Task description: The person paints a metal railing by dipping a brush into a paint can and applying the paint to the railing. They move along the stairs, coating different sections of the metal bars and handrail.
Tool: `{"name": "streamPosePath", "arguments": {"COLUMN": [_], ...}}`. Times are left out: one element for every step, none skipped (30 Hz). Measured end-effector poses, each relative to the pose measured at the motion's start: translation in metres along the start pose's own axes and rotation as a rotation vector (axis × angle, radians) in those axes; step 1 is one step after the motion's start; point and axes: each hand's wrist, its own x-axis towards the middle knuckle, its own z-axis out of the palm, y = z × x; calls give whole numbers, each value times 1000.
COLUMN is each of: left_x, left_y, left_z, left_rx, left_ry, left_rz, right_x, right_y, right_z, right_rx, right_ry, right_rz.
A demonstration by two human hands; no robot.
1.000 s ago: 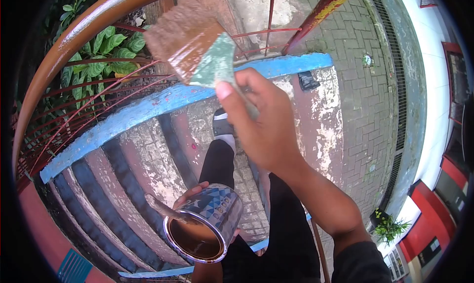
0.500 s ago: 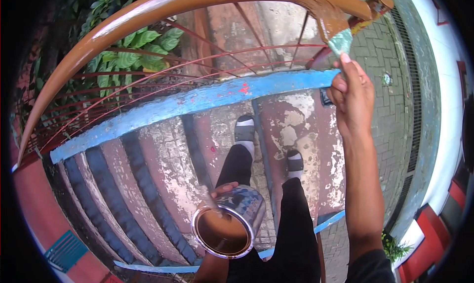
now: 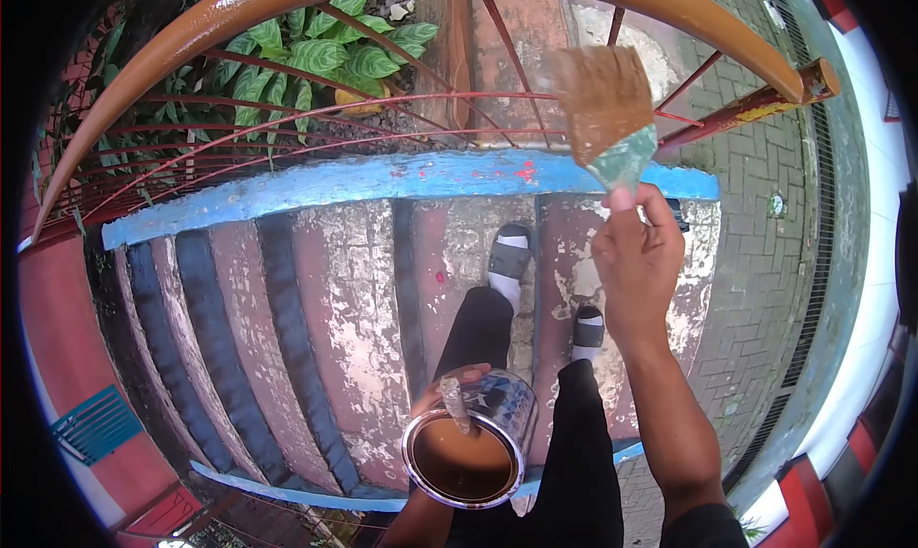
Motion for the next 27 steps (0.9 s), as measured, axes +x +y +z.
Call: {"name": "streamPosePath", "arguments": {"left_x": [-1, -2, -3, -4, -6, -7, -7, -8, -8, -8, -9, -9, -9, -10, -11, -11, -12, -12, -12, -12, -12, -13, -15, -17, -19, -20, -21], "left_y": [3, 6, 9, 13, 12, 11, 9, 8, 7, 6, 5, 4, 4, -1, -3, -6, -7, -9, -10, -12, -15, -19, -24, -28, -28, -26, -25], "left_z": [0, 0, 0, 0, -1, -2, -3, -4, -4, -5, -6, -7, -9, -12, -17, -21, -25, -29, -33, -37, -40, -42, -42, -41, -40, -41, -42], "left_rx": [-20, -39, -59, -78, -81, -66, -52, -39, -25, -10, 6, 23, 39, 37, 67, 96, 124, 151, 175, 198, 217, 232, 239, 209, 226, 243, 264], "left_ry": [20, 40, 61, 82, 81, 74, 66, 59, 52, 47, 41, 34, 26, 26, -4, -34, -64, -96, -128, -161, -192, -223, -251, -248, -243, -239, -236], "left_rz": [-31, -60, -90, -119, -124, -114, -101, -89, -77, -66, -55, -45, -33, -34, -8, 17, 42, 66, 90, 113, 135, 153, 170, 155, 136, 118, 102], "right_x": [0, 2, 5, 11, 17, 21, 25, 29, 34, 40, 42, 45, 46, 48, 48, 48, 47, 46, 45, 41, 37, 33, 28, 20, 15, 9, 4], "right_y": [-6, -14, -21, -26, -32, -36, -39, -41, -42, -38, -37, -37, -37, -36, -35, -33, -29, -24, -20, -15, -8, -2, 3, 6, 11, 16, 21], "right_z": [13, 25, 31, 33, 35, 36, 33, 25, 16, 4, -7, -17, -26, -33, -41, -45, -47, -49, -52, -52, -51, -50, -49, -47, -41, -41, -44], "right_rx": [-8, -12, -15, -22, 25, 72, 66, 76, 86, 215, 210, 222, 235, 233, 244, 254, 248, 254, 258, 211, 197, 168, 132, 85, 39, -23, -80], "right_ry": [3, -73, -150, -149, -159, -168, -168, -148, -128, -142, -142, -120, -97, -98, -52, -6, -6, 62, 131, 183, 186, 271, 354, 354, 417, 396, 374], "right_rz": [1, -47, -95, -93, -57, -19, -19, -19, -19, -23, -19, -35, -54, -54, -48, -42, -41, -42, -46, -68, -69, -115, -165, -194, -208, -219, -231]}}
